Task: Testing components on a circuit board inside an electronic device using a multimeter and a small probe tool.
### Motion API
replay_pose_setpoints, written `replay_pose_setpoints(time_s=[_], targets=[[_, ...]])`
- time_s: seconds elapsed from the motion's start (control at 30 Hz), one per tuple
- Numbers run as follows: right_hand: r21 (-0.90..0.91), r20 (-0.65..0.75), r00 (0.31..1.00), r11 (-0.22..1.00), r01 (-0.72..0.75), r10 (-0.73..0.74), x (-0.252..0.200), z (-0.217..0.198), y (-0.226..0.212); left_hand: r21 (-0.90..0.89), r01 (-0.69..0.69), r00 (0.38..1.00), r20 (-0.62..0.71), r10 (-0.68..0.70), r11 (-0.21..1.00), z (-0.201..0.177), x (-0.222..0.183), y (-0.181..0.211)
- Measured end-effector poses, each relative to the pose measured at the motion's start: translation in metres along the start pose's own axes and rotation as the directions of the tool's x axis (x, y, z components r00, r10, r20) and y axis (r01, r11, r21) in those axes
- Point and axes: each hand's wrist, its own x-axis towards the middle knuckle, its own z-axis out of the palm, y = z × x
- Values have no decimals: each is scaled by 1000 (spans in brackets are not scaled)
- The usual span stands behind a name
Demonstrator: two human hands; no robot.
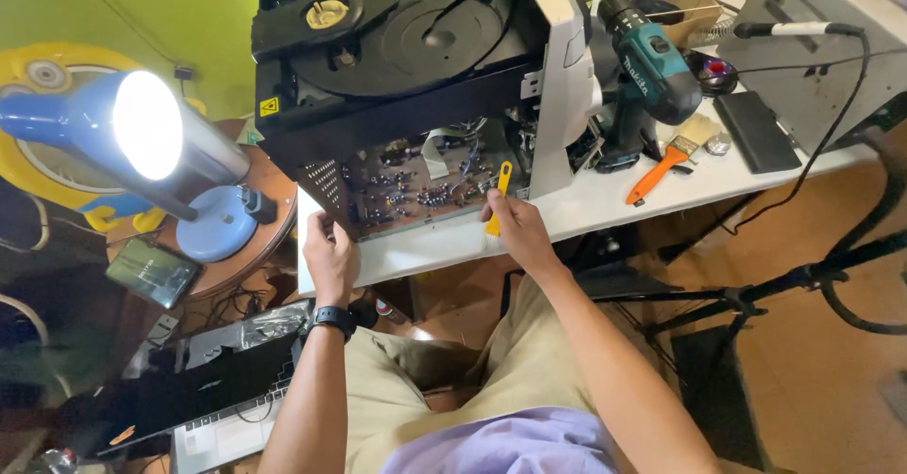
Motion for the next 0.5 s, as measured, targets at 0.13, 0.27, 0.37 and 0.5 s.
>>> replay_pose_setpoints(time_s=[0.13,0.27,0.37,0.5], targets=[[20,-5,1000,1000,4,-4,-2,1,0,-9,12,1000,-6,-12,1000,1,-1,-1],[-9,-12,1000,1000,9,-9,-3,0,1,-1,-2,1000,-16,2,1000,2,-1,-1],[-6,-17,999,999,36,-36,1,1,7,-17,-3,1000,-14,3,1000,2,0,-5],[-7,-37,998,998,56,-56,3,4,12,-32,-17,1000,-13,17,999,0,-2,1]])
